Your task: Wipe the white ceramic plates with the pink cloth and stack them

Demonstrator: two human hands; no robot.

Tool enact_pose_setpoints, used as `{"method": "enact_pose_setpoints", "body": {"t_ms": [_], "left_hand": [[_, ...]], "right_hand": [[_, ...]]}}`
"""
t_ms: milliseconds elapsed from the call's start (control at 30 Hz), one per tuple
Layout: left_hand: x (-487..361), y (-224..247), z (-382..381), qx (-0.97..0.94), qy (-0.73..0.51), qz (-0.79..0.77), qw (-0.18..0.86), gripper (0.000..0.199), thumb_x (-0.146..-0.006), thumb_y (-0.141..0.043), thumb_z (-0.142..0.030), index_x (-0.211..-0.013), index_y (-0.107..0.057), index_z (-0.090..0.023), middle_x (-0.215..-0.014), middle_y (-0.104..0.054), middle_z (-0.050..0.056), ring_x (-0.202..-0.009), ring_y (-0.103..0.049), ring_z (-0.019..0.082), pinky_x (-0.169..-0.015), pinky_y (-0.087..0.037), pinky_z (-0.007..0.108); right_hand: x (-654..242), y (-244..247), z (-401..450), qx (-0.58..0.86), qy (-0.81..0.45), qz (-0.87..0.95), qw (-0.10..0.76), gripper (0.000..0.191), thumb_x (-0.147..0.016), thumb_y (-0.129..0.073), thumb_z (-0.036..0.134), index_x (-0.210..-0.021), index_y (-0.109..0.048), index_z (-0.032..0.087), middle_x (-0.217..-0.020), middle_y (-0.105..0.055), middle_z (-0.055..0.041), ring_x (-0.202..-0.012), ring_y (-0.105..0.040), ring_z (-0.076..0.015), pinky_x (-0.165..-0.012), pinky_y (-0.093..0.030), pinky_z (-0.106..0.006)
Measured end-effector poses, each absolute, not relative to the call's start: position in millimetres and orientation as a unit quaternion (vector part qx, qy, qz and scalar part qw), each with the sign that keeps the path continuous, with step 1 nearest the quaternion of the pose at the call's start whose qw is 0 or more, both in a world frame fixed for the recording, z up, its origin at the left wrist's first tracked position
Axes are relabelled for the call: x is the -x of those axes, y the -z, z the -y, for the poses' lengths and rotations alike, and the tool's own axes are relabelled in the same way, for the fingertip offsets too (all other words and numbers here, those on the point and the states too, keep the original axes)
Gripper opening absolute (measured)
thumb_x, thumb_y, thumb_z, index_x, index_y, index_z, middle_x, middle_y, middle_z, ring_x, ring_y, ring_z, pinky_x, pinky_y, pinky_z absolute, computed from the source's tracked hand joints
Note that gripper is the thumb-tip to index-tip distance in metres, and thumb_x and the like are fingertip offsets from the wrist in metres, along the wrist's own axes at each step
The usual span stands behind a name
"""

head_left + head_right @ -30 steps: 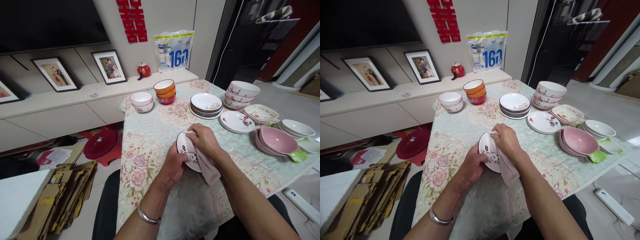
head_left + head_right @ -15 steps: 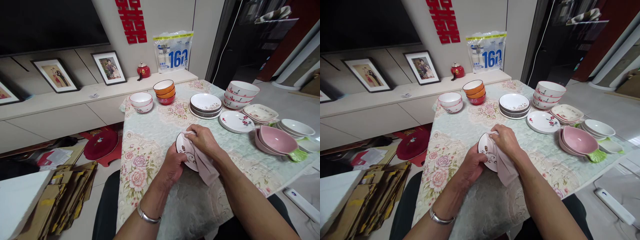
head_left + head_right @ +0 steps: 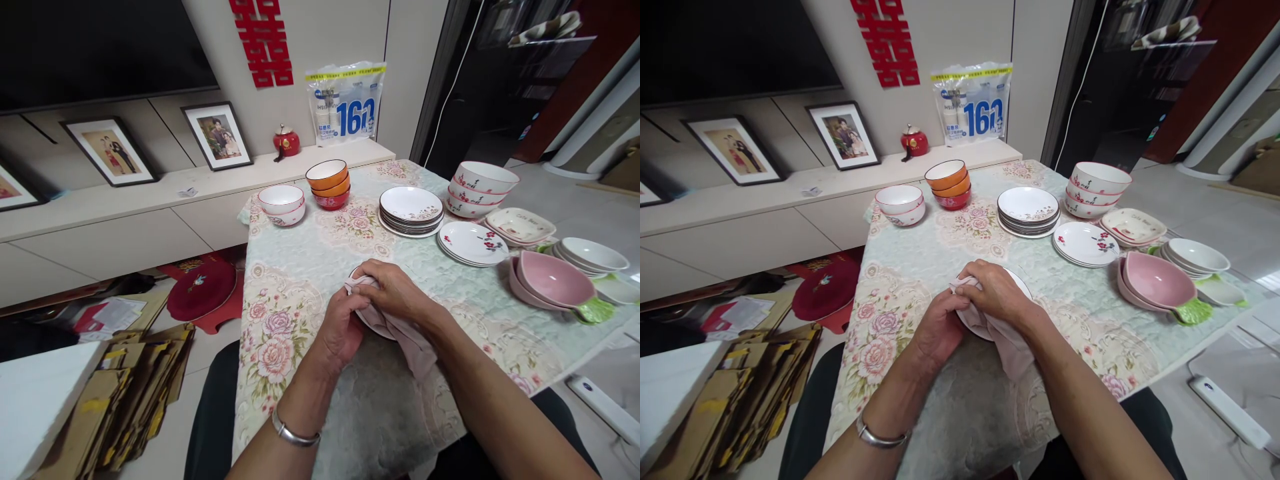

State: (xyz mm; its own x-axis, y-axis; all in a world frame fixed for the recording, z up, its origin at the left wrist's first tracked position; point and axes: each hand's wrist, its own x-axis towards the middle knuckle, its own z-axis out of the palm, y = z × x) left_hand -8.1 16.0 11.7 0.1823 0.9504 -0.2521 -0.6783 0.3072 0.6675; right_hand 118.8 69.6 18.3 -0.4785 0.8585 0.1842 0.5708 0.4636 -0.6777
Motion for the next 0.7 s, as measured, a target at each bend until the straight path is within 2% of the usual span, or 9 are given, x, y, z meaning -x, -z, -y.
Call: {"method": "enact_pose_setpoints", "body": {"t_ms": [233,433,600,700], "left_hand": [[12,-12,-22,-0.164,-0.558,-0.353,0.733,0.023,-0.052,-0.069,-0.015,-0.076,-0.068,-0.013,-0.073,-0.066,0.003,-0.070,-0.057,0.015,-0.070,-0.044,0.028],[15,-5,-25,-0.122,-0.581,-0.384,0.707,0.012,-0.050,-0.071,-0.012,-0.056,-0.060,-0.014,-0.060,-0.059,-0.001,-0.059,-0.052,0.010,-0.059,-0.040,0.022],[16,-5,-26,-0.110,-0.582,-0.383,0.709,0.011,-0.051,-0.070,-0.012,-0.060,-0.063,-0.014,-0.062,-0.062,0.000,-0.060,-0.054,0.011,-0.059,-0.042,0.023],[16,-7,-26,-0.106,-0.579,-0.379,0.714,0.010,-0.052,-0.069,-0.012,-0.060,-0.064,-0.014,-0.062,-0.063,0.000,-0.060,-0.055,0.011,-0.059,-0.043,0.023]], "right_hand": [[-115,-30,-62,0.405,-0.247,0.851,0.223,0.024,-0.084,-0.063,0.025,-0.106,-0.065,0.018,-0.106,-0.065,-0.0078,-0.098,-0.059,-0.0205,-0.084,-0.043,-0.030],[-111,-46,-55,0.380,-0.242,0.875,0.179,0.022,-0.079,-0.067,0.025,-0.100,-0.065,0.017,-0.099,-0.063,-0.0076,-0.097,-0.055,-0.0224,-0.085,-0.042,-0.032],[-114,-40,-55,0.358,-0.227,0.889,0.171,0.029,-0.076,-0.072,0.031,-0.101,-0.064,0.019,-0.099,-0.060,-0.0059,-0.096,-0.052,-0.0219,-0.084,-0.041,-0.032],[-112,-37,-53,0.362,-0.210,0.893,0.165,0.026,-0.078,-0.070,0.031,-0.099,-0.063,0.018,-0.099,-0.059,-0.0060,-0.095,-0.052,-0.0212,-0.085,-0.040,-0.033]]}}
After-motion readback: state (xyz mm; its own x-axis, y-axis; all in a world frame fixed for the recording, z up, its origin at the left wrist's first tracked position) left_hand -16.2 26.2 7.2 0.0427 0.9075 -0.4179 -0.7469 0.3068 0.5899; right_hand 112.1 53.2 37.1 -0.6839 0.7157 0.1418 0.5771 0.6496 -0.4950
